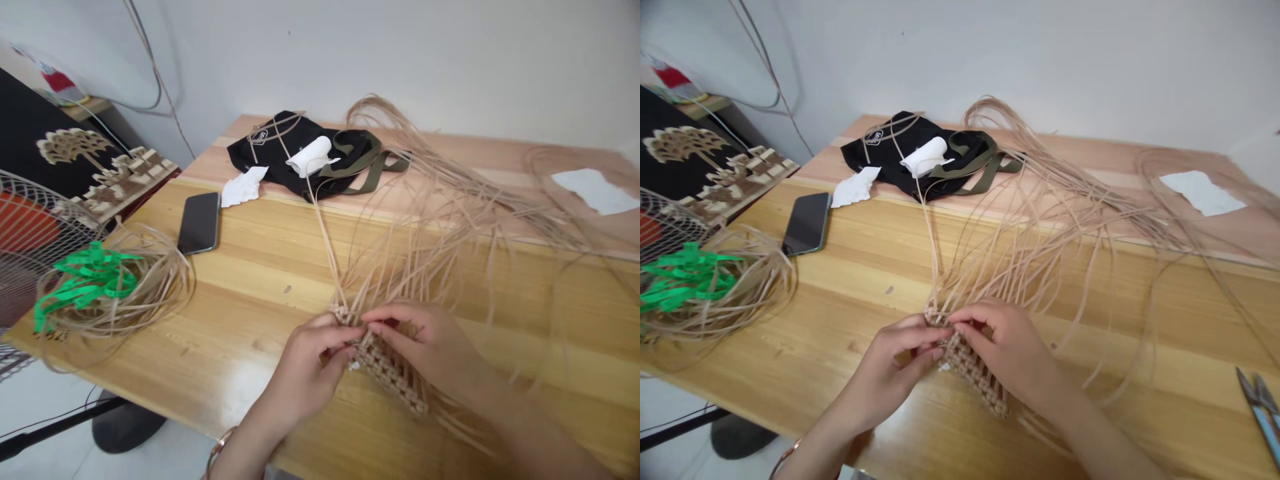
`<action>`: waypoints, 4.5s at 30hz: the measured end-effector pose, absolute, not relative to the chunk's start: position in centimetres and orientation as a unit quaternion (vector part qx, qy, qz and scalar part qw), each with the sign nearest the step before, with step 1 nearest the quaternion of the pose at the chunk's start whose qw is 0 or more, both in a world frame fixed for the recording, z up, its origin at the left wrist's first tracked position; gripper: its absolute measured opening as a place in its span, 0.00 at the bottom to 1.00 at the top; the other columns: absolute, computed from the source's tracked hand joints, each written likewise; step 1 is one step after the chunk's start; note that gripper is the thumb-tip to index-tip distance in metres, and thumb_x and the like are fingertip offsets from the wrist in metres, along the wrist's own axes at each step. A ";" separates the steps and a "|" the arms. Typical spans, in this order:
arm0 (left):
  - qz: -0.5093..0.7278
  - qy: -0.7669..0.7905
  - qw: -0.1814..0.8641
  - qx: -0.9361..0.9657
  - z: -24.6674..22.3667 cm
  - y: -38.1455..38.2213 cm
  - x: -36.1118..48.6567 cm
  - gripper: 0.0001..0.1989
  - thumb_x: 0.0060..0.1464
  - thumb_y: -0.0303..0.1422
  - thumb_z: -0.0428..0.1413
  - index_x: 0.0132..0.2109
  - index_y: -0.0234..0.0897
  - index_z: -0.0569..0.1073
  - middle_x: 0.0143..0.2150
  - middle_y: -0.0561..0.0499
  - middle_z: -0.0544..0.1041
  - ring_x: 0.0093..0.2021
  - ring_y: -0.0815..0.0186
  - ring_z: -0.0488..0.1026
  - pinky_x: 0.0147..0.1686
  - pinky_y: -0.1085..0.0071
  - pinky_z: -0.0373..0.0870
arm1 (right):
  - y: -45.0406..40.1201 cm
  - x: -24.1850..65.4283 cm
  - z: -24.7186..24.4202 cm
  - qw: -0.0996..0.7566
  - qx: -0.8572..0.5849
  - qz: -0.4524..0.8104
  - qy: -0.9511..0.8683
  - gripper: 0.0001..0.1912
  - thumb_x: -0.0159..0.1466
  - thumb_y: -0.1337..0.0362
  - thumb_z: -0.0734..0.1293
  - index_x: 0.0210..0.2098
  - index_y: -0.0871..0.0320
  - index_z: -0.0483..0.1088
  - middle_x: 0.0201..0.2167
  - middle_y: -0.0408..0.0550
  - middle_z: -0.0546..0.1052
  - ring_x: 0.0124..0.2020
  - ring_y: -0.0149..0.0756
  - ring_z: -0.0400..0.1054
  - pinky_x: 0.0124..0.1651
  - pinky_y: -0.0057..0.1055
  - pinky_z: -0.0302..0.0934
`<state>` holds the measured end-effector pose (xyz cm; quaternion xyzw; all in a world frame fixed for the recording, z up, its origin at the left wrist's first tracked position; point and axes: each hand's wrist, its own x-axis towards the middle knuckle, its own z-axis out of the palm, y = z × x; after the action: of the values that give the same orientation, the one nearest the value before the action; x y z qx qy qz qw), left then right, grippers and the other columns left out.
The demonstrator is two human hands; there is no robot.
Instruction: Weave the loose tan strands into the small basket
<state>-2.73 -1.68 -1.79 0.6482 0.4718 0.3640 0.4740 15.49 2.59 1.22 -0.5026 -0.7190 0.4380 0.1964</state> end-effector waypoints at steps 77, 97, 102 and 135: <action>0.389 0.418 0.477 0.668 -2.1 -2.3 -3.9 0.19 0.56 0.17 0.49 0.44 0.38 0.79 0.28 0.53 0.64 0.30 0.68 0.65 0.30 0.72 0.62 | -0.1 15.7 1.0 0.135 -0.562 0.587 -0.567 0.11 0.66 0.55 0.59 0.32 0.54 0.62 0.14 0.36 0.70 0.14 0.26 0.61 0.18 0.21 0.53; 0.391 0.428 0.297 0.759 -2.8 -3.2 -3.8 0.14 0.57 0.19 0.51 0.46 0.32 0.76 0.30 0.49 0.68 0.33 0.67 0.66 0.29 0.71 0.64 | 0.2 14.6 1.5 0.126 -0.587 0.496 -0.627 0.10 0.63 0.60 0.61 0.31 0.55 0.71 0.19 0.40 0.71 0.20 0.30 0.64 0.23 0.26 0.55; 0.415 0.423 0.276 0.757 -2.7 -2.8 -3.5 0.08 0.55 0.19 0.55 0.40 0.32 0.76 0.33 0.48 0.73 0.33 0.69 0.70 0.32 0.75 0.68 | -1.1 13.6 1.4 0.125 -0.609 0.390 -0.679 0.04 0.58 0.65 0.66 0.27 0.55 0.71 0.26 0.42 0.72 0.25 0.32 0.65 0.25 0.28 0.55; 0.363 0.435 0.310 0.763 -1.2 -2.5 -4.5 0.11 0.54 0.17 0.53 0.39 0.35 0.75 0.29 0.53 0.71 0.30 0.70 0.68 0.29 0.75 0.65 | -0.7 14.1 1.3 0.137 -0.562 0.441 -0.686 0.11 0.60 0.66 0.67 0.21 0.56 0.73 0.30 0.43 0.71 0.33 0.33 0.67 0.33 0.30 0.58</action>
<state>-4.50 -2.51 -1.21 0.7629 0.4355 0.3635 0.3102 14.06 -0.66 1.27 -0.5615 -0.6864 0.4414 0.1368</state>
